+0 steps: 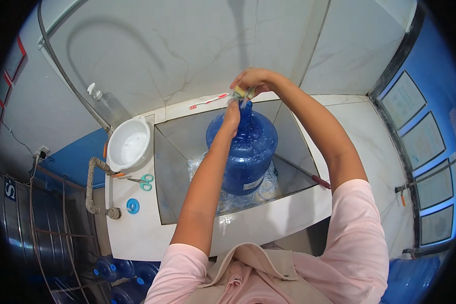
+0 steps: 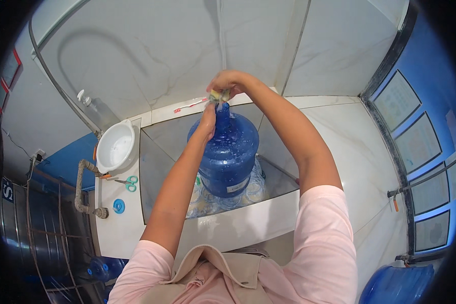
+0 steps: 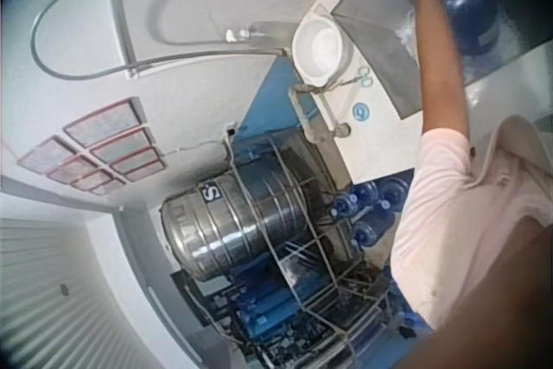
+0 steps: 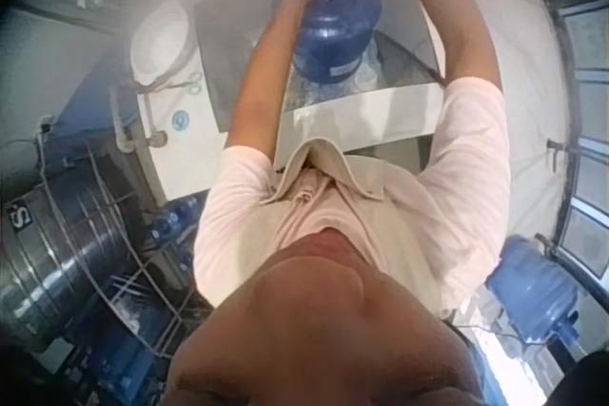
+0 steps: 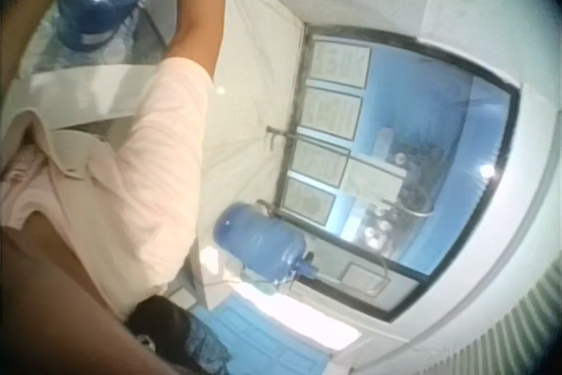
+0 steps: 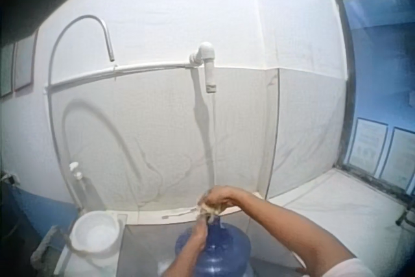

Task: The person cleans a large blue water bottle by scrubbing the outside with a sponge, using a long brush to scrub the inside, and rinsing it under a stream of water in a sink.

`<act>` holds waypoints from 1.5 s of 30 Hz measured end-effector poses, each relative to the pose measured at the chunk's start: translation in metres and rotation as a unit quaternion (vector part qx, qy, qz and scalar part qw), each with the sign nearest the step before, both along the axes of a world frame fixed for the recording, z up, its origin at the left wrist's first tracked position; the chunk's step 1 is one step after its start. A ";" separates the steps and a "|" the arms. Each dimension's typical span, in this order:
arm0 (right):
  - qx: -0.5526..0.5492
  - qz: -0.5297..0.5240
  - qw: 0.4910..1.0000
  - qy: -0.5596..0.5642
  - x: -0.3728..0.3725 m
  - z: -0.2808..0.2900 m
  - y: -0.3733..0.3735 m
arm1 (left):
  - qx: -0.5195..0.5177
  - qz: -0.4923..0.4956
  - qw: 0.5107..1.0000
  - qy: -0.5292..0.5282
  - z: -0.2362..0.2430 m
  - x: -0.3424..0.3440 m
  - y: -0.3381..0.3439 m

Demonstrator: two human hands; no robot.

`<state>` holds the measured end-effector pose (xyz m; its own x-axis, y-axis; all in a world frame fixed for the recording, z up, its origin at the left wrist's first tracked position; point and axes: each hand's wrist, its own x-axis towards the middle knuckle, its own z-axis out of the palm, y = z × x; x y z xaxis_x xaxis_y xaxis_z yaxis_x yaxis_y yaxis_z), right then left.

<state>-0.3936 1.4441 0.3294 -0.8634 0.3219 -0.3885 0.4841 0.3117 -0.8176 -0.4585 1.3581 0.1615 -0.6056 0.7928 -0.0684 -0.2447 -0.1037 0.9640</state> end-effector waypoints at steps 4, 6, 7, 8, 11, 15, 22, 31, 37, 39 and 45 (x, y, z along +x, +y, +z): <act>0.066 0.052 0.996 0.017 -0.002 -0.012 0.004 | 0.017 -0.009 1.000 -0.005 0.014 0.007 -0.004; 0.100 0.056 0.993 0.023 -0.001 -0.019 0.007 | -0.009 -0.007 1.000 -0.022 0.020 0.010 -0.005; 0.130 0.067 0.989 0.035 -0.002 -0.023 0.008 | -0.013 -0.013 0.999 -0.027 0.022 0.012 -0.006; 0.164 0.077 0.982 0.047 -0.003 -0.025 0.011 | -0.014 -0.020 0.999 -0.031 0.025 0.013 -0.005; 0.200 0.068 0.975 0.065 -0.004 -0.029 0.012 | -0.012 -0.018 0.999 -0.025 0.029 0.014 -0.002; 0.186 0.011 0.981 0.053 -0.002 -0.028 0.001 | -0.017 -0.045 0.997 -0.055 0.025 0.014 -0.003; 0.090 0.145 0.976 0.138 -0.059 -0.008 -0.075 | 0.001 0.028 0.998 0.060 0.006 0.003 -0.006; 0.001 0.228 0.954 0.193 -0.146 0.013 -0.211 | -0.045 0.059 0.946 0.317 -0.009 -0.022 -0.042; 0.017 0.008 0.991 0.136 -0.067 -0.012 -0.037 | 0.011 0.003 1.000 0.026 0.011 -0.006 -0.010; 0.008 -0.050 0.993 0.103 -0.035 -0.016 -0.008 | 0.001 0.006 1.000 0.011 0.006 0.001 -0.002; 0.032 -0.043 0.998 0.043 -0.005 -0.006 0.012 | -0.016 -0.001 0.999 -0.043 0.005 -0.011 0.001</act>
